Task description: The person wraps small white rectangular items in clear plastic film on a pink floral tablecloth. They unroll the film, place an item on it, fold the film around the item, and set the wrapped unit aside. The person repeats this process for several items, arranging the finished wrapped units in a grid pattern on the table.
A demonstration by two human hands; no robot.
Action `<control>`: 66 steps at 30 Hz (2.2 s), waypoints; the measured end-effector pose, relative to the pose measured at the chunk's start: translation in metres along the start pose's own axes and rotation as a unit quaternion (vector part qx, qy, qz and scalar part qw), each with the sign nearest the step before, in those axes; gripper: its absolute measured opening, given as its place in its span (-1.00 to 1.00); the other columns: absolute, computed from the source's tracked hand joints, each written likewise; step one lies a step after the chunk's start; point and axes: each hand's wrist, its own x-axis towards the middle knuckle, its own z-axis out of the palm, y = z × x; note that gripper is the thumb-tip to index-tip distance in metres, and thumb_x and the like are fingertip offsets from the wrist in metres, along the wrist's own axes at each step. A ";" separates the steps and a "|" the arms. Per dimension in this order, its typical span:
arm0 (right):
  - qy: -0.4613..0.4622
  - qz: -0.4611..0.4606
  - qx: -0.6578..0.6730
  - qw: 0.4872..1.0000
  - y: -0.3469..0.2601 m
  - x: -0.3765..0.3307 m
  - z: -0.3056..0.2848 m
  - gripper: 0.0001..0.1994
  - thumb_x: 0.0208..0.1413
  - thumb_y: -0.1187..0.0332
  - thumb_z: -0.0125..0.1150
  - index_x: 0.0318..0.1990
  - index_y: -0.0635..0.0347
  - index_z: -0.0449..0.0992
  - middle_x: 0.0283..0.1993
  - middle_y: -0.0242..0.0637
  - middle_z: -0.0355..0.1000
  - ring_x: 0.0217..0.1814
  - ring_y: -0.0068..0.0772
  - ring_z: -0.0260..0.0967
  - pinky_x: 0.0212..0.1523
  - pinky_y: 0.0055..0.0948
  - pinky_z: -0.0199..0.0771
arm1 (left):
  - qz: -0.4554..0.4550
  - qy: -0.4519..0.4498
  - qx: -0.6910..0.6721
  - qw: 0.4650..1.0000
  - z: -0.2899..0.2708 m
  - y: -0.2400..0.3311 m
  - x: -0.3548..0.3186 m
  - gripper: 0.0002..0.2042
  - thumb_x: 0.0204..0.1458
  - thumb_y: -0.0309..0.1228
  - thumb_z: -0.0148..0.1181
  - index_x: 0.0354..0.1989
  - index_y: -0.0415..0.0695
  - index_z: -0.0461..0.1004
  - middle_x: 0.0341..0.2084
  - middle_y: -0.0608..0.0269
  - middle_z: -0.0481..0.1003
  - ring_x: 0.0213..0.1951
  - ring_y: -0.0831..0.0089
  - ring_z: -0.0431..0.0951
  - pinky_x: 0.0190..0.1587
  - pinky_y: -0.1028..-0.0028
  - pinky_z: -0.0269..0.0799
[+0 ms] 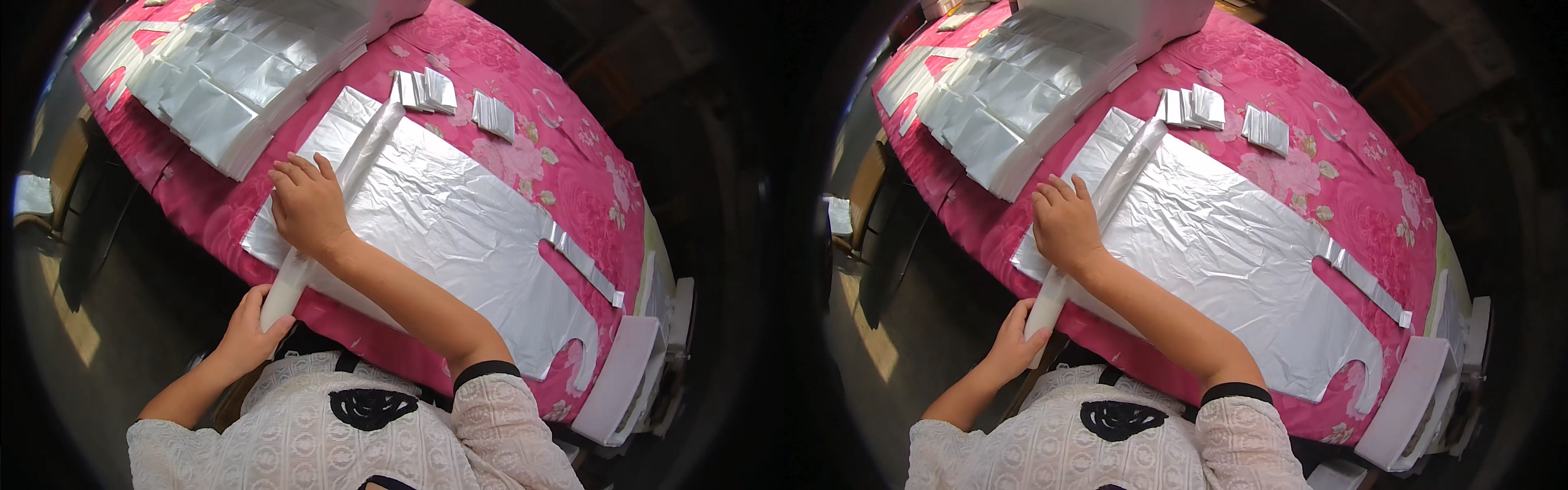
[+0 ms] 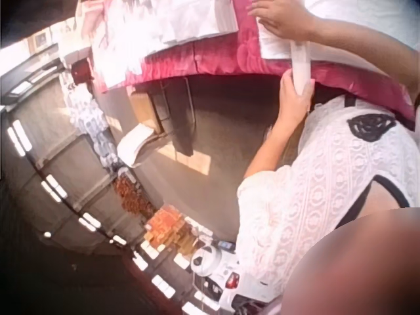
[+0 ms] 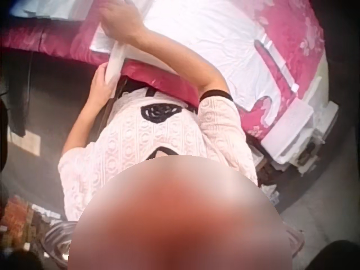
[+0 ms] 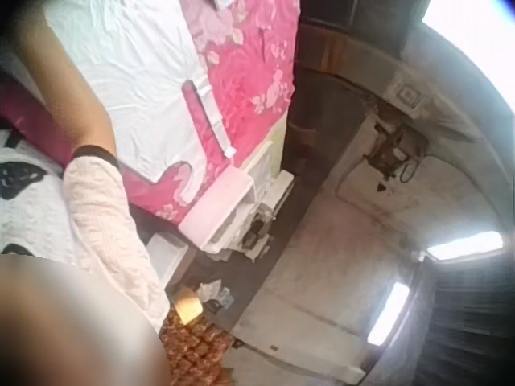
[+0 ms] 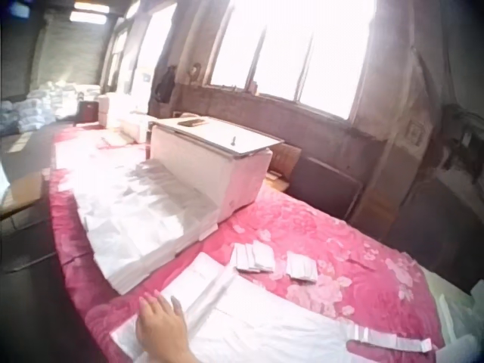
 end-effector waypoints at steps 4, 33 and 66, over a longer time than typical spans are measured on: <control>0.070 0.120 0.021 0.990 -0.009 -0.002 -0.003 -0.56 -0.13 0.45 0.03 -0.01 0.34 0.24 0.11 -0.04 0.13 0.23 -0.07 -0.05 0.21 -0.13 -0.16 | -0.027 0.002 0.050 0.998 -0.006 0.003 0.003 -0.46 -0.26 -0.34 0.28 -0.10 -0.29 0.21 -0.31 0.07 0.36 -0.27 0.35 0.40 -0.21 0.43 0.33; -0.119 0.280 0.596 0.743 -0.016 -0.037 -0.066 -0.27 -0.36 -0.10 0.36 -0.10 0.27 0.30 -0.21 -0.31 0.33 -0.15 -0.48 0.29 -0.16 -0.48 0.32 | -0.036 -0.134 -0.358 0.923 0.010 0.036 0.010 -0.64 -0.23 -0.51 0.23 -0.20 -0.25 0.30 -0.53 0.33 0.37 -0.50 0.59 0.40 -0.43 0.55 0.36; -0.043 0.412 0.553 0.723 -0.011 -0.108 -0.142 -0.66 -0.26 0.36 0.36 -0.29 0.32 0.45 -0.45 -0.32 0.42 -0.40 -0.57 0.36 -0.35 -0.56 0.38 | -0.101 -0.280 -0.403 0.866 0.049 0.075 0.049 -0.37 -0.10 0.08 -0.12 -0.05 -0.28 0.23 -0.26 0.03 0.39 -0.24 0.26 0.44 -0.16 0.33 0.36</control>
